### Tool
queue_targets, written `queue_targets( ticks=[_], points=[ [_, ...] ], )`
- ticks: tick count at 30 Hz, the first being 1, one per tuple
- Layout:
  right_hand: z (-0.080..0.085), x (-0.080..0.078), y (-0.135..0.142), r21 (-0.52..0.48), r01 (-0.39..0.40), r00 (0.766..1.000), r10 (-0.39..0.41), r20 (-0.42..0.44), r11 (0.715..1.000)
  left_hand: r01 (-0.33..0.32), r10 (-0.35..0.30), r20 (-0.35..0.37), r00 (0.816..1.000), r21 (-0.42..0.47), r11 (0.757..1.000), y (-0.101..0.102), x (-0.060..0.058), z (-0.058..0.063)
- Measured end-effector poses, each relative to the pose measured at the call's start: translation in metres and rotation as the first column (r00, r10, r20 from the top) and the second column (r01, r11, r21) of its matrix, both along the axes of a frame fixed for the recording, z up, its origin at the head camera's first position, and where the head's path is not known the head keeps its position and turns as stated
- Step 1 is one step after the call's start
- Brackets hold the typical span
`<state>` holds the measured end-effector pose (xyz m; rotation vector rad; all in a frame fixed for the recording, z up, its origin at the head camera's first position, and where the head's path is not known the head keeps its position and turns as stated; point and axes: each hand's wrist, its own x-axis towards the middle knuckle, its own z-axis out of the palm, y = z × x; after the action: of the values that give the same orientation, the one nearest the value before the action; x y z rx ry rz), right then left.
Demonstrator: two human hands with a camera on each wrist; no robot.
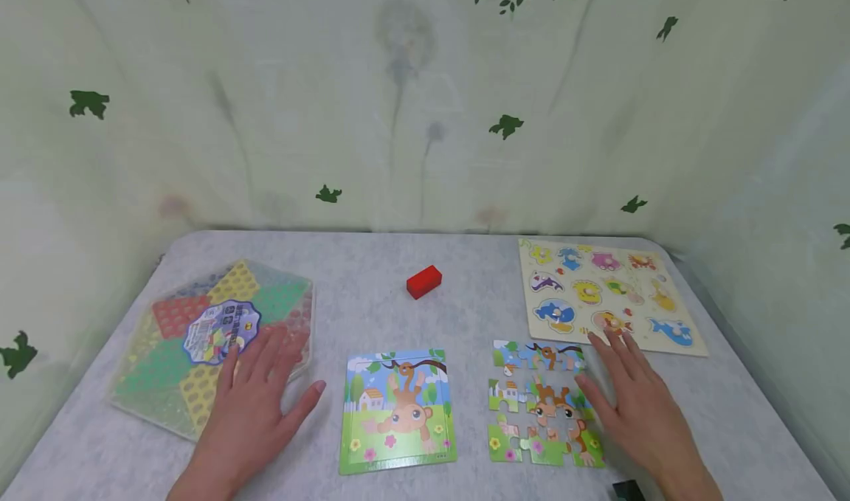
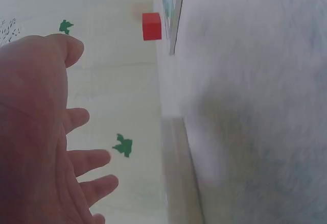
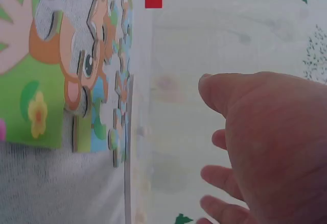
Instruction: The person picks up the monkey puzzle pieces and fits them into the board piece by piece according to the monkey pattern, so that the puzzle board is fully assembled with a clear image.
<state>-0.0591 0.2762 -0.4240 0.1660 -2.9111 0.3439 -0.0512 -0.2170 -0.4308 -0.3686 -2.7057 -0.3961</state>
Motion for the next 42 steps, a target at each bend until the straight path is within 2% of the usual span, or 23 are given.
queue_targets(
  ticks=[4, 6, 8, 12, 19, 26, 32, 37, 42],
  points=[
    [0.000, 0.000, -0.004, -0.035, -0.027, 0.998, 0.025, -0.050, 0.999, 0.140, -0.139, -0.022, 0.990, 0.001, 0.990, 0.005, 0.000, -0.009],
    [0.001, 0.000, -0.005, -0.054, -0.035, 0.998, 0.032, -0.053, 0.998, 0.208, -0.208, 0.001, 0.978, -0.015, 0.978, 0.007, 0.002, -0.014],
    [0.002, -0.001, -0.007, -0.072, -0.042, 0.998, 0.039, -0.040, 0.997, 0.249, -0.247, 0.042, 0.968, -0.027, 0.968, 0.008, 0.005, -0.018],
    [0.007, -0.005, -0.010, -0.088, -0.080, 0.997, 0.079, -0.012, 0.993, 0.264, -0.261, 0.119, 0.958, -0.014, 0.964, 0.011, 0.009, -0.020],
    [0.021, -0.024, -0.012, -0.089, -0.207, 0.977, 0.211, 0.033, 0.974, 0.294, -0.290, 0.117, 0.950, -0.019, 0.956, 0.016, 0.008, -0.018],
    [0.029, -0.051, -0.022, -0.094, -0.349, 0.930, 0.357, 0.089, 0.932, 0.330, -0.325, 0.114, 0.939, -0.036, 0.943, 0.019, 0.005, -0.021],
    [0.045, -0.071, -0.035, -0.111, -0.441, 0.867, 0.454, 0.204, 0.891, 0.372, -0.369, 0.077, 0.926, -0.039, 0.927, 0.021, 0.000, -0.024],
    [0.055, -0.082, -0.044, -0.182, -0.441, 0.818, 0.477, 0.321, 0.879, 0.398, -0.395, 0.066, 0.916, -0.031, 0.917, 0.026, -0.002, -0.025],
    [0.049, -0.088, -0.049, -0.229, -0.433, 0.793, 0.489, 0.364, 0.872, 0.418, -0.416, 0.059, 0.908, -0.040, 0.907, 0.029, -0.006, -0.025]
  ],
)
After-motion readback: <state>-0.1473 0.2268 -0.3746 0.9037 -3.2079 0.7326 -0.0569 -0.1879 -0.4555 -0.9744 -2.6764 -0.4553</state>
